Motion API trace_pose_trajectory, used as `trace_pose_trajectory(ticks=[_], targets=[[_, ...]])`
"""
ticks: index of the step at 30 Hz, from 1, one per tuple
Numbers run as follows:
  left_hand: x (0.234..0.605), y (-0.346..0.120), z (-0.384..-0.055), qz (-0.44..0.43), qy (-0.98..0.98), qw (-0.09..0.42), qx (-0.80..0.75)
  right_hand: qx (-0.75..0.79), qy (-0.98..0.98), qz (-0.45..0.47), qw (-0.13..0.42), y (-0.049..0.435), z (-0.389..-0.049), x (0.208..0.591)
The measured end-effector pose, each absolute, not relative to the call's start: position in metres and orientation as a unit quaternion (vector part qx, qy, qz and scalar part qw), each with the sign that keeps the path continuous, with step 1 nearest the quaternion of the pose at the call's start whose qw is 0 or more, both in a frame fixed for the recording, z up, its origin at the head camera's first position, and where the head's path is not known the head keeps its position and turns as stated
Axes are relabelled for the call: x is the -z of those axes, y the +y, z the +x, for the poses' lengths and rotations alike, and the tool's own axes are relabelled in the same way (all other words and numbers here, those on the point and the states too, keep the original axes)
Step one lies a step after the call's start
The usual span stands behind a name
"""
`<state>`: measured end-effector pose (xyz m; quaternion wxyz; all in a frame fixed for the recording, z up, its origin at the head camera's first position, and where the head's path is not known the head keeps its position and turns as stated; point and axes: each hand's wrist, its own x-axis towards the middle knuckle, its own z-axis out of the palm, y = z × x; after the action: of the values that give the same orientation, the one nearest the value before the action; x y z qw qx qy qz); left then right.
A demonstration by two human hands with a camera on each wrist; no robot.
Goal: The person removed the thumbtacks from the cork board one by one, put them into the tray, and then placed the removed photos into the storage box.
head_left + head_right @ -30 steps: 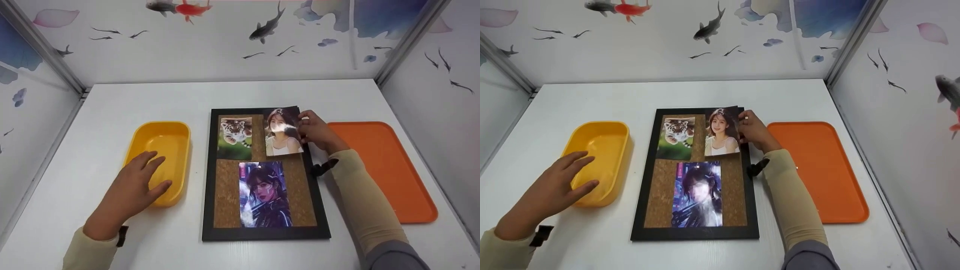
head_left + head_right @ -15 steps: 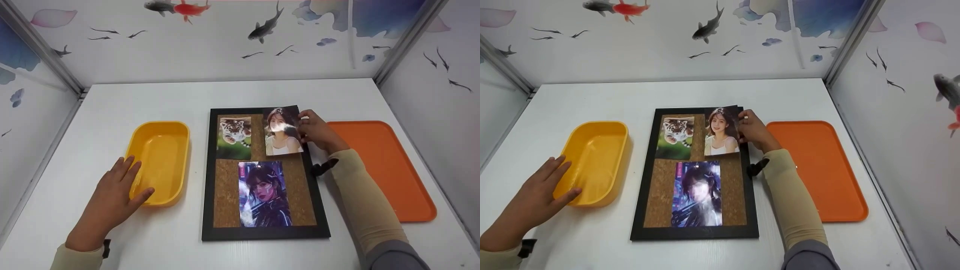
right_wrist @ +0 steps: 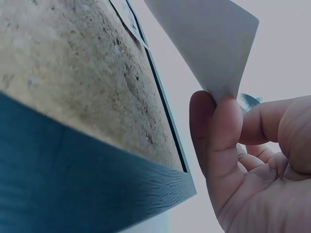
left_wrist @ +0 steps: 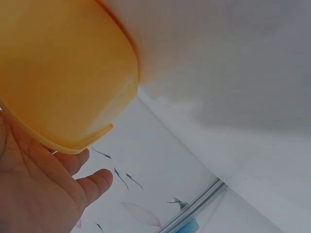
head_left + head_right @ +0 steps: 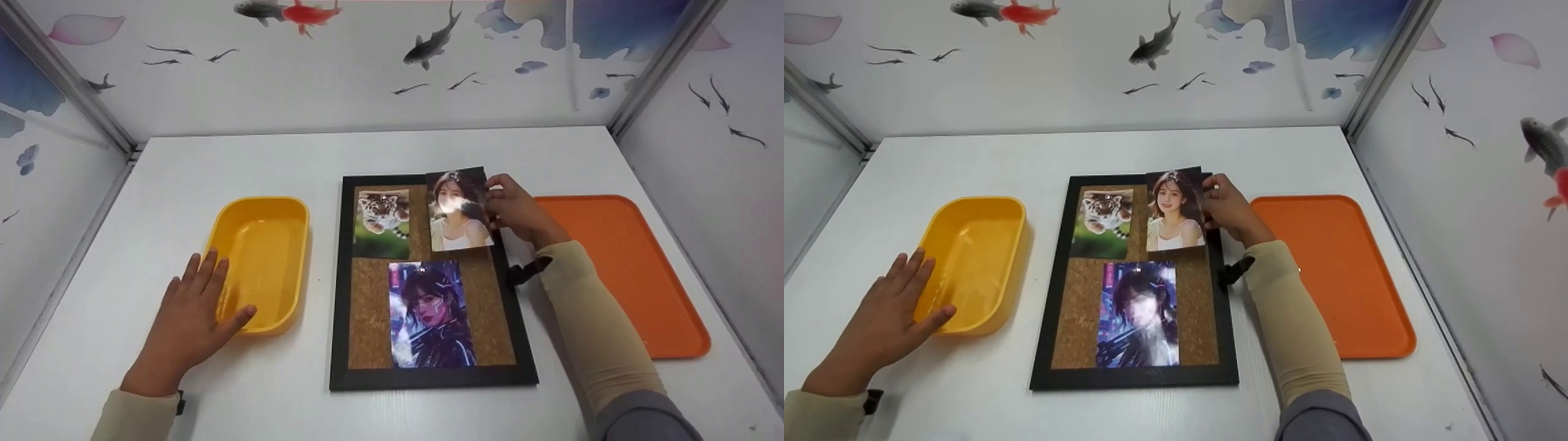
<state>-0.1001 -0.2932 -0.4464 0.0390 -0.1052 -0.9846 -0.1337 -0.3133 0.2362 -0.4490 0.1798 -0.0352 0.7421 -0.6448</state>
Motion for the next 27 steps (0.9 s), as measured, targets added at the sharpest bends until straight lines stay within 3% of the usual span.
trace_pose_trajectory(ticks=[27], targets=[[0.454,-0.296,-0.096,-0.084,-0.989,0.026,0.12,0.642,0.746,-0.08,0.155,0.221,-0.307,0.433]])
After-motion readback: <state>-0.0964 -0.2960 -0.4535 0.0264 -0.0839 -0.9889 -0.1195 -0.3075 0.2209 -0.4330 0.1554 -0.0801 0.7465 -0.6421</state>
